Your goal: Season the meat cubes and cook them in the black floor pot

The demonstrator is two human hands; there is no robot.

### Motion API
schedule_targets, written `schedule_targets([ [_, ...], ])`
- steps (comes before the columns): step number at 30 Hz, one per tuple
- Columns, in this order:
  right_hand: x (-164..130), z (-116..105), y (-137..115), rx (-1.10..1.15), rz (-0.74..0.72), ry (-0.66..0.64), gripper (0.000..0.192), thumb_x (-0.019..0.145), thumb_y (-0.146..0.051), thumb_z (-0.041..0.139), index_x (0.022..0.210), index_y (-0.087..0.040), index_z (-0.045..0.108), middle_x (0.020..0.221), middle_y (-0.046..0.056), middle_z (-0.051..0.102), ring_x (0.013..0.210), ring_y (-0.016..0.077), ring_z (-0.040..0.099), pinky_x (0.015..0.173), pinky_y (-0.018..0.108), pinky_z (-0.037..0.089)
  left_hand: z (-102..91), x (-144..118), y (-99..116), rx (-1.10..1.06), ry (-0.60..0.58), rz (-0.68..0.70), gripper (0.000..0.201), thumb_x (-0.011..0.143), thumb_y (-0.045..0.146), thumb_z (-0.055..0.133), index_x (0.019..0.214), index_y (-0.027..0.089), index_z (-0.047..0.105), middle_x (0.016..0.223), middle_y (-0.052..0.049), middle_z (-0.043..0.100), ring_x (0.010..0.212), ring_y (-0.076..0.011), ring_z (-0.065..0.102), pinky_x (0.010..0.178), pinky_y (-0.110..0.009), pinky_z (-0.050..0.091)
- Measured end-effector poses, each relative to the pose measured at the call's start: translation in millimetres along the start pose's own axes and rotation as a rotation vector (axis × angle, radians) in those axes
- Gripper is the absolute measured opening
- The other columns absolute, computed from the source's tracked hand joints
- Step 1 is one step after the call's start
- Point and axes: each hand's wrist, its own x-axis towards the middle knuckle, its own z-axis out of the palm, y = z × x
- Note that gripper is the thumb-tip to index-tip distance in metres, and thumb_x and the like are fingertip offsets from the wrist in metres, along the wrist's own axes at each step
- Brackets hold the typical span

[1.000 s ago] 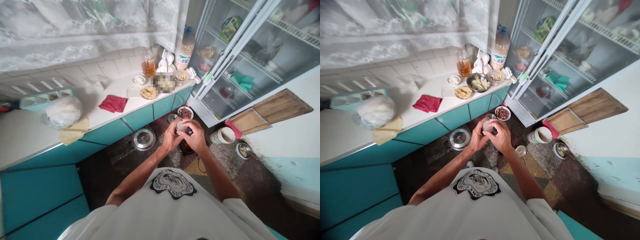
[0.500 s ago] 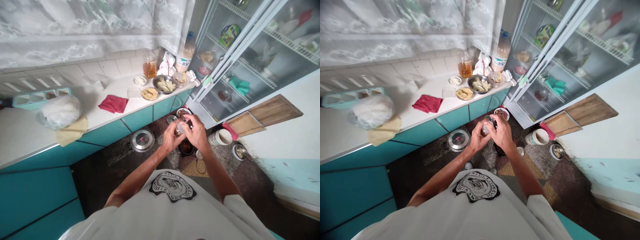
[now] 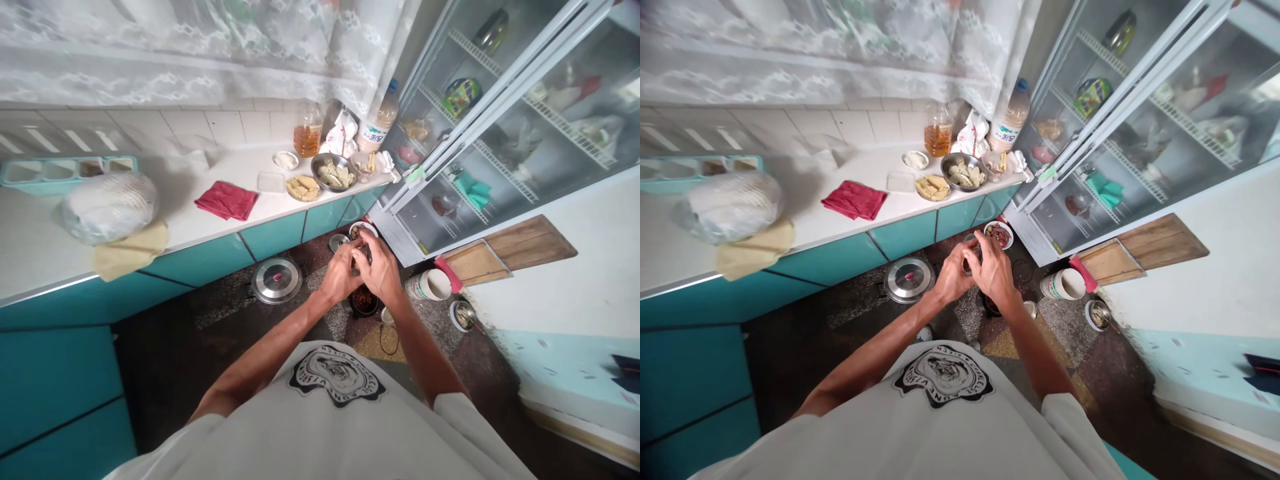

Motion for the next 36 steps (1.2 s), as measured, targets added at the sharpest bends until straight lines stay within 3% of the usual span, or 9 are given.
schedule_targets([
  [4,5,-6,7,-0.045,-0.002,0.020,0.051,0.117,-0.048,0.053,0.156,-0.019,0.067,0.142,0.019,0.078,0.132,0.0332,0.075,0.119,0.051,0.061,-7.6,6,7,-0.067,-0.058,-0.055,0.058,0.087,0.024,0.082,0.143,0.015,0.068,0.134,-0.016,0.078,0.121,-0.0296,0.076,0.110,-0.044,0.061],
  [9,16,-23,6,-0.052,-0.080,0.031,0.048,0.116,-0.046,0.053,0.155,-0.021,0.067,0.135,0.018,0.080,0.127,0.0320,0.077,0.117,0.050,0.062,-12.1,19,16,-0.089,-0.010,-0.001,0.041,0.083,0.025,0.085,0.122,0.017,0.075,0.115,-0.010,0.080,0.107,-0.0264,0.076,0.103,-0.040,0.060],
  [16,27,-45,-8,0.039,-0.183,-0.103,0.067,0.113,-0.045,0.059,0.175,-0.024,0.046,0.147,0.016,0.074,0.138,0.0336,0.072,0.122,0.054,0.059,-22.6,34,20,-0.297,-0.009,-0.009,0.047,0.077,0.024,0.086,0.123,0.018,0.078,0.113,-0.008,0.079,0.097,-0.0215,0.071,0.092,-0.034,0.057],
  [21,38,-50,-9,0.219,-0.180,-0.169,0.075,0.111,-0.048,0.063,0.178,-0.025,0.038,0.158,0.017,0.069,0.145,0.0337,0.068,0.128,0.057,0.054,-32.9,48,23,-0.548,-0.112,-0.177,0.039,0.074,0.032,0.091,0.107,0.015,0.079,0.092,-0.001,0.072,0.079,-0.0143,0.061,0.076,-0.027,0.051],
  [25,50,-58,-3,0.448,-0.185,-0.233,0.056,0.113,-0.046,0.058,0.166,-0.030,0.051,0.177,0.012,0.054,0.165,0.0302,0.052,0.140,0.055,0.040,-47.4,61,22,-0.690,-0.111,-0.302,0.056,0.068,0.041,0.102,0.113,0.014,0.080,0.097,-0.003,0.076,0.083,-0.0154,0.067,0.081,-0.028,0.055],
  [29,69,-73,-4,0.371,-0.155,-0.350,0.057,0.112,-0.046,0.057,0.167,-0.029,0.056,0.178,0.008,0.054,0.167,0.0282,0.050,0.143,0.052,0.037,-57.6,70,16,-0.704,-0.103,-0.301,0.058,0.069,0.047,0.103,0.112,0.015,0.082,0.102,-0.005,0.078,0.087,-0.0177,0.070,0.084,-0.030,0.057],
  [32,88,-79,-13,0.160,-0.108,-0.378,0.057,0.112,-0.050,0.058,0.164,-0.026,0.063,0.162,0.011,0.071,0.148,0.0299,0.069,0.127,0.048,0.054,-62.6,78,12,-0.557,-0.037,-0.203,0.056,0.071,0.046,0.103,0.114,0.017,0.083,0.104,-0.007,0.077,0.091,-0.0200,0.070,0.086,-0.033,0.059],
  [34,103,-79,-19,-0.017,-0.031,-0.332,0.048,0.113,-0.054,0.055,0.144,-0.023,0.076,0.135,0.012,0.084,0.125,0.0317,0.080,0.111,0.044,0.062,-66.3,84,10,-0.386,0.024,-0.099,0.058,0.070,0.044,0.104,0.118,0.019,0.084,0.106,-0.007,0.076,0.096,-0.0226,0.070,0.091,-0.036,0.060],
  [36,120,-78,-23,-0.138,0.034,-0.311,0.052,0.116,-0.057,0.047,0.123,-0.020,0.084,0.109,0.013,0.087,0.107,0.0327,0.084,0.098,0.042,0.063,-70.7,91,6,-0.266,0.059,-0.026,0.060,0.071,0.044,0.104,0.121,0.021,0.083,0.108,-0.008,0.076,0.099,-0.0246,0.071,0.094,-0.039,0.060],
])
